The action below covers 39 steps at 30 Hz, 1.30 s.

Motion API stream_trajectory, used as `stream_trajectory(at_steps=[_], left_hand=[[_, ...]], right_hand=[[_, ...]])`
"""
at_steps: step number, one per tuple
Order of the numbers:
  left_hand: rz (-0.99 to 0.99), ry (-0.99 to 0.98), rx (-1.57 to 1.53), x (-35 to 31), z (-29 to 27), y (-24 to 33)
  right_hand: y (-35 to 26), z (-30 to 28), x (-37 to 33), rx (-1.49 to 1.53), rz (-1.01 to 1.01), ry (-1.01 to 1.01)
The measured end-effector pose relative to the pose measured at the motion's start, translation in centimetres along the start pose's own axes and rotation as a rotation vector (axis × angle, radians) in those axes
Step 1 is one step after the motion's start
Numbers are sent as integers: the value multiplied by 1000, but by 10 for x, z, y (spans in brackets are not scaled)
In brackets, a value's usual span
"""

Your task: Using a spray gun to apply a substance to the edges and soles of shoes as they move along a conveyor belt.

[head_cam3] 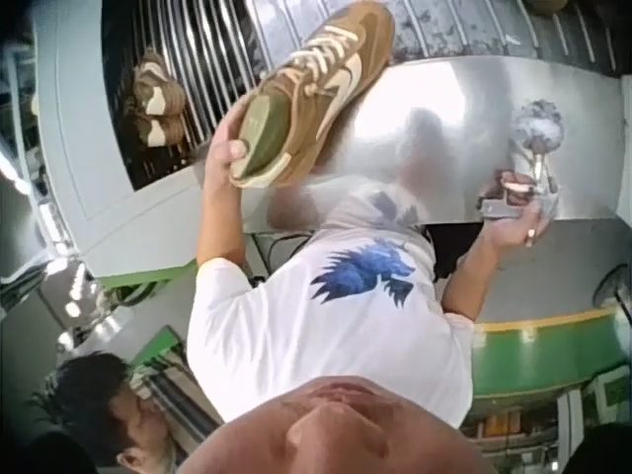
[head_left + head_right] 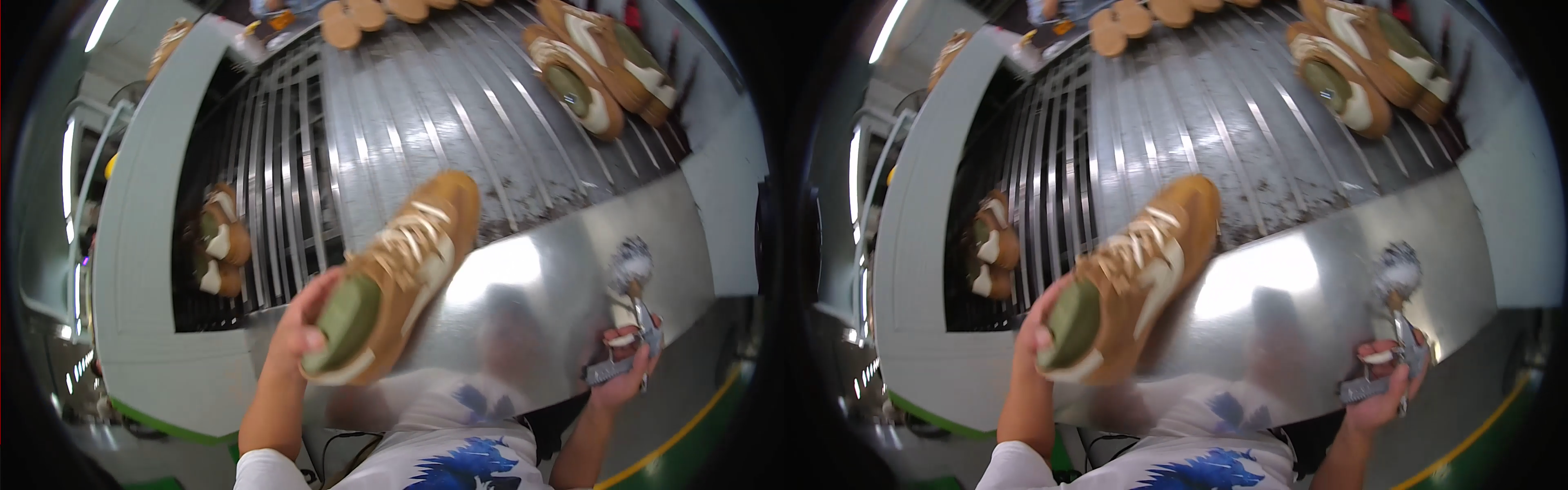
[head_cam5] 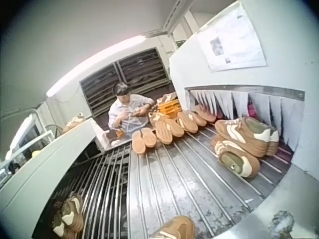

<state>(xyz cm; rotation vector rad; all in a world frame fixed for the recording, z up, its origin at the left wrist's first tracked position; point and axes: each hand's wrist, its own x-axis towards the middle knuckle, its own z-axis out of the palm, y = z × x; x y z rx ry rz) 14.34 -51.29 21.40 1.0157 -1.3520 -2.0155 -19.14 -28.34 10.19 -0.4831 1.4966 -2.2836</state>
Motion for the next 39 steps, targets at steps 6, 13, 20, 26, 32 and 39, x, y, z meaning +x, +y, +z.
stream_trajectory(at_steps=[6, 13, 20, 26, 32, 39], left_hand=[[-20, -282, 1192, 20, 83, 20], [-203, -206, 708, 30, 95, 8], [-253, -8, -38, 5, 115, -44], [-194, -60, -31, 13, 111, -46], [-181, -89, -24, 13, 110, -45], [-120, -106, 33, 12, 106, -53]], right_hand=[[-9, 13, 3, -34, -50, 102], [-31, 9, 10, -152, 119, 135], [-57, 67, 13, 41, 381, -397], [-57, 94, 20, -100, 321, -537], [-72, 112, 11, -343, 409, -422], [-81, 118, 10, -493, 321, -417]])
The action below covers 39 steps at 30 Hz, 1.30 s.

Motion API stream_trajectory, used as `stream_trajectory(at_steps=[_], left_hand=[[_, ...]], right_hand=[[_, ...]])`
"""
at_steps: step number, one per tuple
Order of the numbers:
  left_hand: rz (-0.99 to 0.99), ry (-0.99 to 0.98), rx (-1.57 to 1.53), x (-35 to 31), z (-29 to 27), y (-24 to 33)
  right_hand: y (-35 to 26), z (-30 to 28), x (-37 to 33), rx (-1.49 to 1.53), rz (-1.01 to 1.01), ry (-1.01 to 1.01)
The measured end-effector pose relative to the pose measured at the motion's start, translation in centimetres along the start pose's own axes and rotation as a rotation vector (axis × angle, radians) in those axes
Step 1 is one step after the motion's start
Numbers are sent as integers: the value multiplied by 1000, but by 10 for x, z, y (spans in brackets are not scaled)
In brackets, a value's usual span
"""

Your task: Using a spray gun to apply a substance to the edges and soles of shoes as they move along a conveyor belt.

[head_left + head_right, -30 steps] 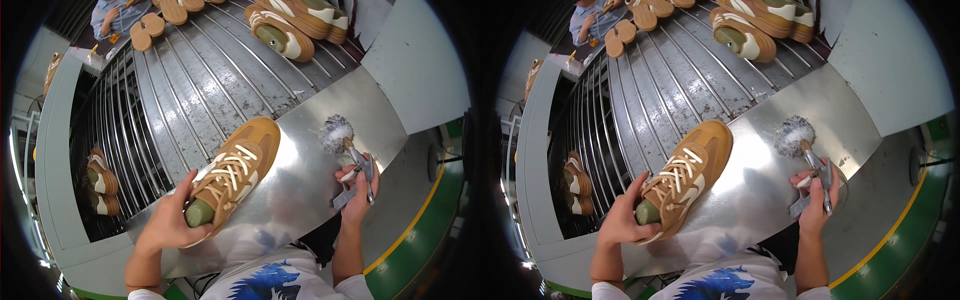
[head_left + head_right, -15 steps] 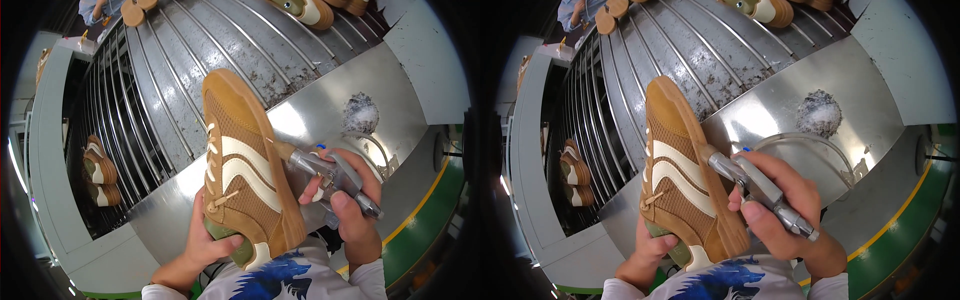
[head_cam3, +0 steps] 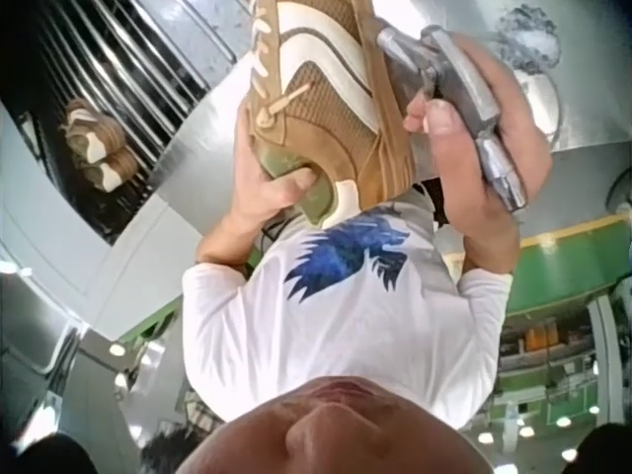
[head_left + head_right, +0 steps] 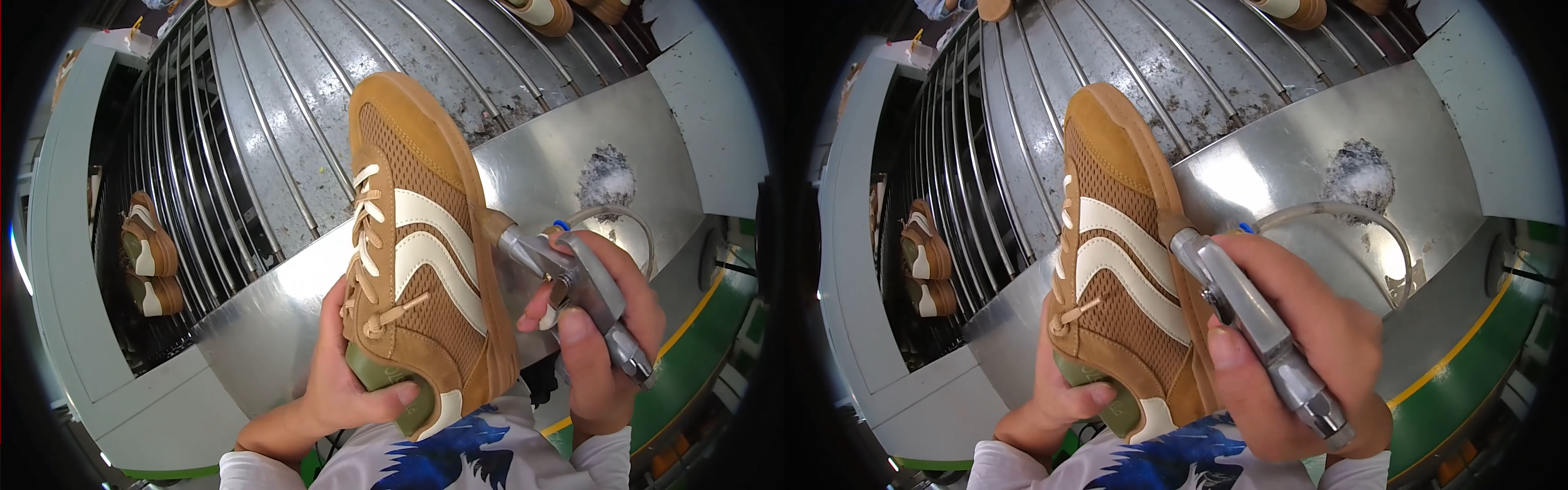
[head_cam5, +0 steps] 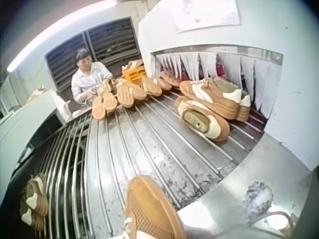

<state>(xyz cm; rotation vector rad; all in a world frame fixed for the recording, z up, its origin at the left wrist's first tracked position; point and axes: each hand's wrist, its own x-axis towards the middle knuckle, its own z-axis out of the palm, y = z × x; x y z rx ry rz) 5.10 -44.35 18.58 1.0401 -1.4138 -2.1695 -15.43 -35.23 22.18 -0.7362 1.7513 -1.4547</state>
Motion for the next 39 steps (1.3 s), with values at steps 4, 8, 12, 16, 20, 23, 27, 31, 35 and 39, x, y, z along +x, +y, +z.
stream_trajectory(at_steps=[4, 8, 12, 16, 20, 23, 27, 31, 35, 39], left_hand=[[4, 0, -14, 1, 3, 2], [14, -5, -40, 4, 2, 1], [21, -9, -43, 5, 4, 2], [18, 28, -33, 2, 3, 2], [21, 12, -42, 2, 3, 2], [-11, 47, -86, -3, 0, 5], [-116, 75, -515, -11, -18, 11], [-145, 253, -182, 1, -18, 16], [310, 195, 403, -7, -14, 58], [951, 12, 1368, -7, -5, 76]], right_hand=[[-3, -9, -6, -46, 1, -43], [-6, -10, -23, -23, 54, 7], [-9, -11, -40, -56, 26, 42], [-3, -19, -53, -103, -24, -31], [-8, -32, -64, -181, -58, -149], [-1, -32, -77, -63, -35, -83], [19, -40, -52, 179, -67, 252], [64, -67, -3, 20, -207, 391], [68, -89, -9, 66, -73, 400], [48, -99, -9, 300, -48, 412]])
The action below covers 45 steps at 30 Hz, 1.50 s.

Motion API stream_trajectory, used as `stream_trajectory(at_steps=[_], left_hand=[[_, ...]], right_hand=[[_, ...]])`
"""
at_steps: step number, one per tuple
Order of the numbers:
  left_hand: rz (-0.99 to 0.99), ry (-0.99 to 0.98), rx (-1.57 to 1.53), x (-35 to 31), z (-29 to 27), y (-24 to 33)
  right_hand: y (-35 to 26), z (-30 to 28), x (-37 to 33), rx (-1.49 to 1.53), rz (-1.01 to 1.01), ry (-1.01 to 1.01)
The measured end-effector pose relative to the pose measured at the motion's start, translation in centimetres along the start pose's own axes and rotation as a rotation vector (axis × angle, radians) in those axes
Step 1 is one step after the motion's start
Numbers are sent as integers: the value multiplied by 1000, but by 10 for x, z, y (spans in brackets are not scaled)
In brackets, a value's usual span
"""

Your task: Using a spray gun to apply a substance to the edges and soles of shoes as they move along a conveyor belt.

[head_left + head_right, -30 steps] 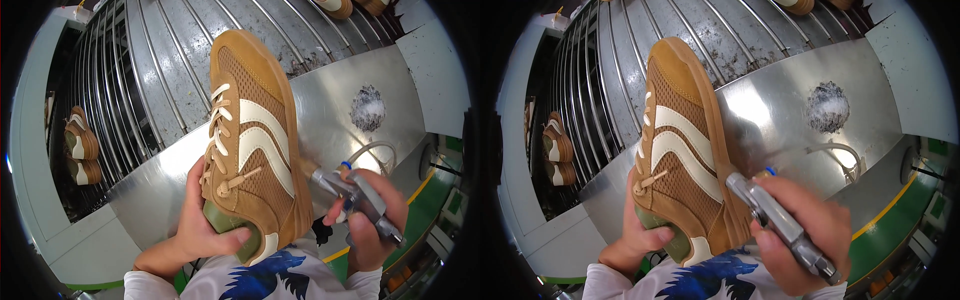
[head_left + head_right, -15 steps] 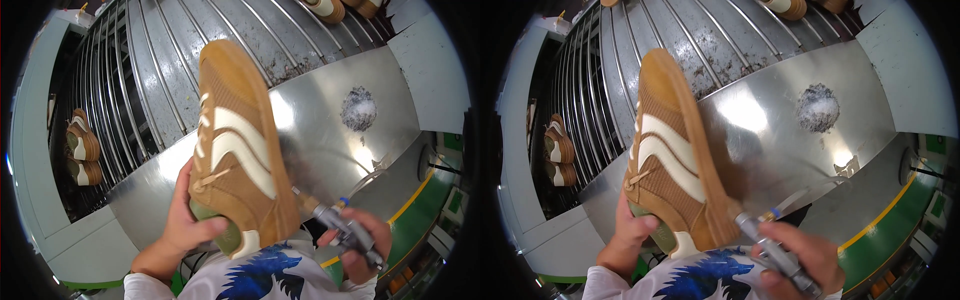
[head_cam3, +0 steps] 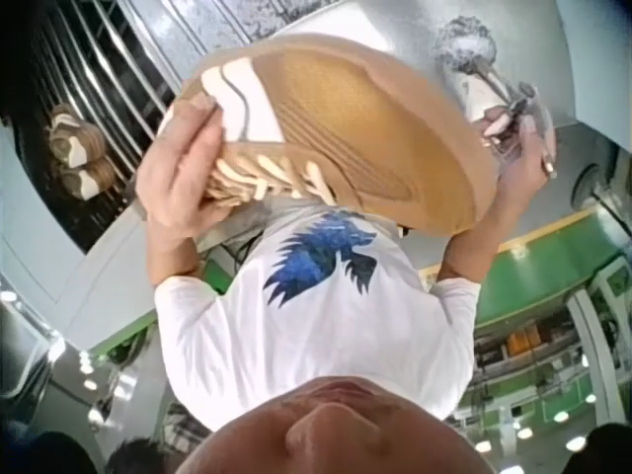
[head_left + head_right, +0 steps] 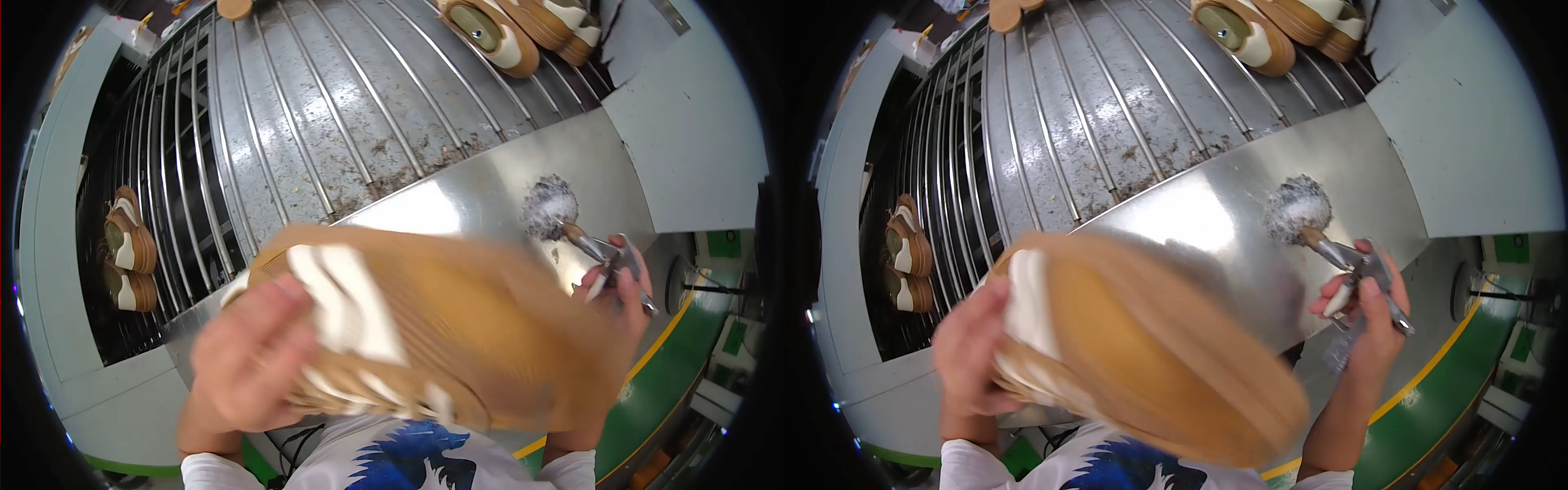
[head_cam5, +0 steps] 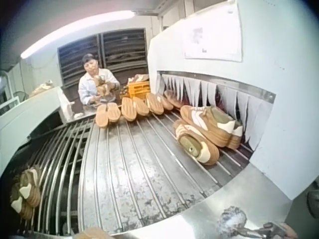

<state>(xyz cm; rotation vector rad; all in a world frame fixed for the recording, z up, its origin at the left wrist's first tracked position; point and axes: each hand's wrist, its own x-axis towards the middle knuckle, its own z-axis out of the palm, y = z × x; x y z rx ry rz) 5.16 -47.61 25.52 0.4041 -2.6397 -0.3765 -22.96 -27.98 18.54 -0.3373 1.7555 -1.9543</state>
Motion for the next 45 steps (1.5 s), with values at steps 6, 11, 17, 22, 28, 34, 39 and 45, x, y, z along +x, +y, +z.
stream_trajectory(at_steps=[6, 11, 17, 22, 28, 34, 39, 45], left_hand=[[368, -146, 159, -22, 38, -1], [334, -168, 214, -17, 46, 1], [328, -166, 200, -20, 46, -3], [345, -129, 184, -21, 49, -7], [341, -100, 199, -25, 50, -8], [362, -111, 194, -20, 51, -6], [350, -141, 196, -20, 50, -6], [383, -213, 218, -17, 42, -4]], right_hand=[[-33, 50, -7, -23, 115, -262], [-36, 106, -10, -53, 287, -637], [-23, 122, -13, -130, 280, -563], [-31, 138, -20, -167, 154, -467], [-33, 130, -18, -191, 169, -610], [-39, 142, -19, -281, 16, -529], [-43, 129, -16, -311, 37, -538], [-50, 97, -23, -394, 54, -460]])
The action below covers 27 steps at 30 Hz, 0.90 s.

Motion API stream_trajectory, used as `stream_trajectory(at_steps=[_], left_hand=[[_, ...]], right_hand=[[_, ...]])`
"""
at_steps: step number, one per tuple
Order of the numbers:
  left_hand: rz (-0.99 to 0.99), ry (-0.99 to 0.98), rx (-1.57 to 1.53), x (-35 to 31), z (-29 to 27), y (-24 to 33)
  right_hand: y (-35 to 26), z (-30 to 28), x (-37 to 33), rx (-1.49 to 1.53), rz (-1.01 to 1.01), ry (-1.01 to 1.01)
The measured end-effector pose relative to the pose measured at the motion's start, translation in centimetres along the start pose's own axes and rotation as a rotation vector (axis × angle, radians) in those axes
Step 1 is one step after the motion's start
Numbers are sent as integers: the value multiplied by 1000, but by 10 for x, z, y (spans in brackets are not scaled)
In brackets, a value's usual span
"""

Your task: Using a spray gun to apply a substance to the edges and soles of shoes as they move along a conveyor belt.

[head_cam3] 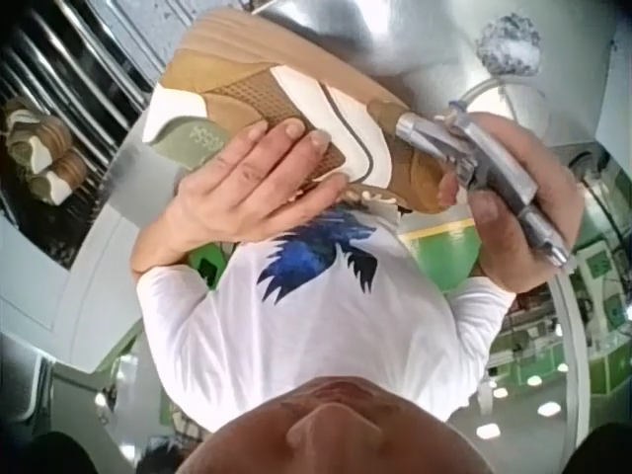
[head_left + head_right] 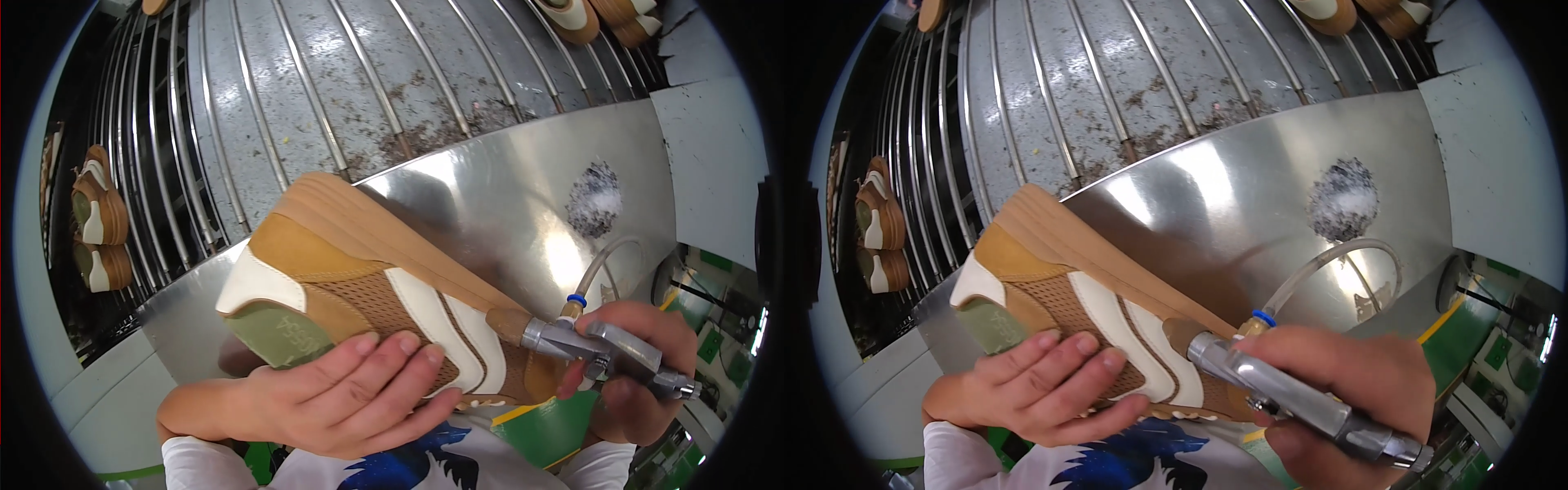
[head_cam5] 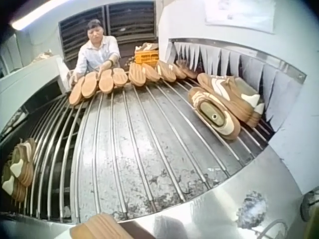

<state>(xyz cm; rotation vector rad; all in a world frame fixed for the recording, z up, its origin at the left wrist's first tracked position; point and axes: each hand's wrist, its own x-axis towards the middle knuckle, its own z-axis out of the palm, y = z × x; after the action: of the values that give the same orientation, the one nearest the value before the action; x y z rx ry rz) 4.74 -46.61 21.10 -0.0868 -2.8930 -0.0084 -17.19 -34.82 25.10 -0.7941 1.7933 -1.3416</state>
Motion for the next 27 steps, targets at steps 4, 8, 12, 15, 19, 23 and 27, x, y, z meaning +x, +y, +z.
stream_trajectory(at_steps=[4, 8, 12, 15, 19, 23, 27], left_hand=[[-22, -66, -16, -1, -3, 1], [-48, -84, -43, 4, -3, 3], [-62, -90, -49, 8, -6, 3], [-77, -103, -55, 13, -10, 4], [-88, -109, -61, 25, -14, 3], [-2, -250, -50, 46, -33, -8], [-385, -584, -366, 40, -48, -2]], right_hand=[[3, -31, -15, -26, 56, -115], [10, -42, -31, -9, 72, -113], [17, -53, -40, 63, 59, -67], [21, -64, -44, 59, 42, -150], [33, -66, -41, 149, 17, -115], [59, -68, -9, 315, -36, 161], [88, -85, 17, 152, -59, 292]])
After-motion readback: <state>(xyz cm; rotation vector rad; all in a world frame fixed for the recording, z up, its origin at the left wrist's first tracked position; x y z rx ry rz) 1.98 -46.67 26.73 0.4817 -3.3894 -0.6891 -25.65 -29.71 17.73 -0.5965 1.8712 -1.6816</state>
